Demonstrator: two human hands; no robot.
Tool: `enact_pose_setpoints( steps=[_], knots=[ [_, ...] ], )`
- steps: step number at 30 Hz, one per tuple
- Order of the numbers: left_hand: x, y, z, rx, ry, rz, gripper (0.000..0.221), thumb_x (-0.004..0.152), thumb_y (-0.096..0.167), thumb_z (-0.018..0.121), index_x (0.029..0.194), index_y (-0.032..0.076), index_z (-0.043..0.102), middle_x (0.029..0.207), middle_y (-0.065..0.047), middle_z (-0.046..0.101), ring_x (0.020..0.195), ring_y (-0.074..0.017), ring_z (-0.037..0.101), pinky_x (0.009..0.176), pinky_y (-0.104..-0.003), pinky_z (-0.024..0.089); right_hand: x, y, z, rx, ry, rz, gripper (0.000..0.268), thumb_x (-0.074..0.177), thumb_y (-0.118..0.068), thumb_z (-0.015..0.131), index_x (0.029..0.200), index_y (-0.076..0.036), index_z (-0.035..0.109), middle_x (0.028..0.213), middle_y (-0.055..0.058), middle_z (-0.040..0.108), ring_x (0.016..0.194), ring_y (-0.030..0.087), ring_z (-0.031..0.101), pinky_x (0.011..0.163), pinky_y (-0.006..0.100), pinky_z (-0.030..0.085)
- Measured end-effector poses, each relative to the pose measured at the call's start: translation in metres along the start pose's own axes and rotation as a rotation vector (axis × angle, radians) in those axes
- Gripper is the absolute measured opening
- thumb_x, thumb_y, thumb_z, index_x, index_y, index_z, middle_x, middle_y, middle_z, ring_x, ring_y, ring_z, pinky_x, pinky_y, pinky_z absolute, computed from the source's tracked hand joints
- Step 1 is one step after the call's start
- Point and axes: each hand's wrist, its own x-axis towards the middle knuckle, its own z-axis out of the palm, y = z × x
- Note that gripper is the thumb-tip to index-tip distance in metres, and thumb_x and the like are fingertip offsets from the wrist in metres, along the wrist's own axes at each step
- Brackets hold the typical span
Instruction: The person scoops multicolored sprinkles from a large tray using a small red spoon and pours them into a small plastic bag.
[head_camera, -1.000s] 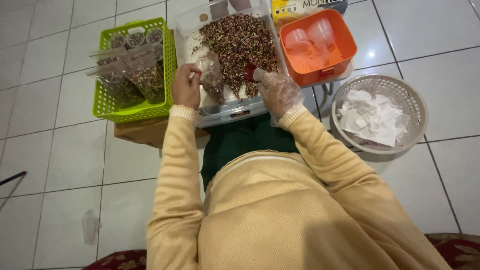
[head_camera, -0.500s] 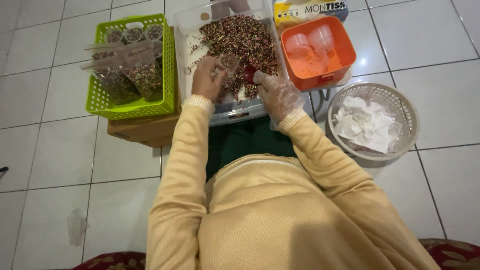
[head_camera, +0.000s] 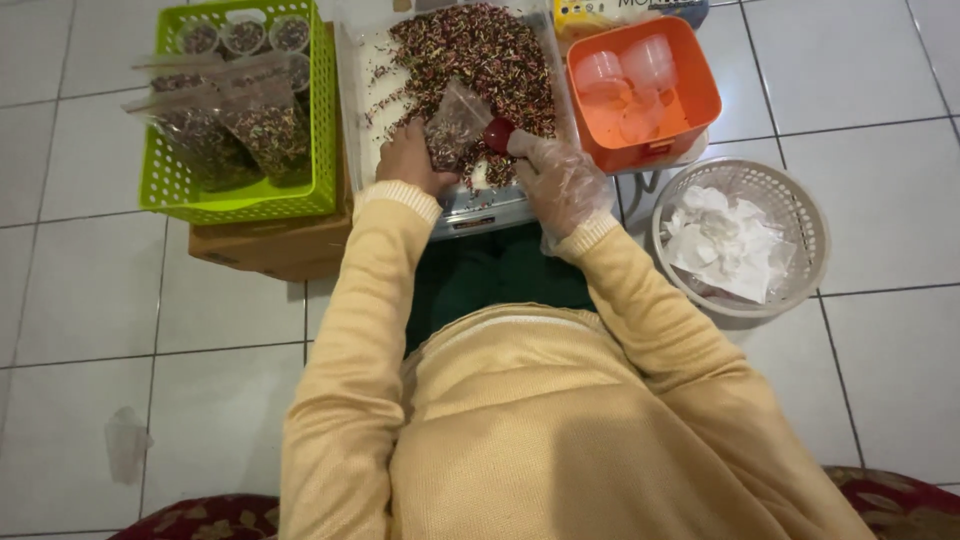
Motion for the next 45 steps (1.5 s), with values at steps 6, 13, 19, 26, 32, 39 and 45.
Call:
enact_pose_setpoints(
  steps=[6,13,19,26,32,39,45],
  knots=[
    [-0.004,-0.005,-0.015,0.132,0.07,-0.023,0.077,0.073,0.044,0.089,0.134,0.015,0.051,0.129,-0.009,0.051,0.123,-0.0393,0.049,0.096,-0.052,0.055,0.002,0.024,0.049,0.003,-0.074,0.302,0.005,0.089,-0.044,0.074,0.093,-0.043,0.071,0.111,-0.017,0.073,0.094,0.014,0.073,0.075,0.028,0.06],
    [0.001,-0.016,-0.018,0.052,0.139,-0.013,0.068,0.074,0.032,0.089,0.126,0.007,0.055,0.129,-0.018,0.051,0.114,-0.044,0.053,0.095,-0.055,0.052,0.031,0.034,0.029,0.159,-0.025,0.161,0.012,0.092,-0.015,0.064,0.097,-0.019,0.074,0.088,0.002,0.075,0.08,0.017,0.074,0.073,0.032,0.064],
    [0.002,-0.02,-0.015,0.001,0.12,0.023,0.074,0.08,0.041,0.086,0.135,0.004,0.052,0.134,-0.02,0.052,0.111,-0.0433,0.052,0.096,-0.055,0.048,0.051,0.006,0.014,0.353,-0.252,0.361,0.019,0.098,-0.007,0.055,0.111,-0.016,0.066,0.105,0.004,0.075,0.083,0.01,0.077,0.062,0.02,0.064],
    [0.012,-0.027,0.001,-0.036,0.119,0.007,0.065,0.084,0.033,0.082,0.135,0.005,0.053,0.133,-0.02,0.056,0.114,-0.0447,0.052,0.096,-0.057,0.049,0.048,0.06,0.034,0.961,-0.218,-0.404,0.067,0.079,-0.02,0.089,0.135,-0.004,0.056,0.121,0.008,0.068,0.102,0.015,0.071,0.091,0.027,0.061],
    [0.029,-0.029,0.016,-0.02,0.112,-0.022,0.058,0.085,0.02,0.078,0.135,0.003,0.054,0.131,-0.02,0.061,0.115,-0.0439,0.055,0.096,-0.053,0.05,0.045,0.057,0.027,1.422,-0.276,-0.143,0.017,0.108,-0.007,0.058,0.124,-0.005,0.064,0.132,0.016,0.066,0.097,0.028,0.074,0.09,0.042,0.066],
    [0.046,-0.028,0.041,-0.008,0.19,-0.044,0.034,0.098,0.016,0.062,0.13,0.004,0.06,0.124,-0.019,0.065,0.11,-0.0398,0.057,0.089,-0.049,0.053,0.043,-0.025,0.006,0.51,0.147,-0.13,0.014,0.098,0.0,0.06,0.102,0.001,0.073,0.088,0.017,0.077,0.074,0.019,0.077,0.063,0.024,0.067],
    [0.06,-0.033,0.064,-0.024,0.339,-0.065,0.028,0.101,0.014,0.06,0.126,0.005,0.065,0.116,-0.013,0.07,0.11,-0.0359,0.064,0.082,-0.048,0.063,0.047,0.01,0.039,0.134,0.151,-0.049,0.016,0.087,-0.018,0.076,0.098,-0.029,0.08,0.085,0.001,0.078,0.086,0.018,0.076,0.072,0.033,0.063]
  ],
)
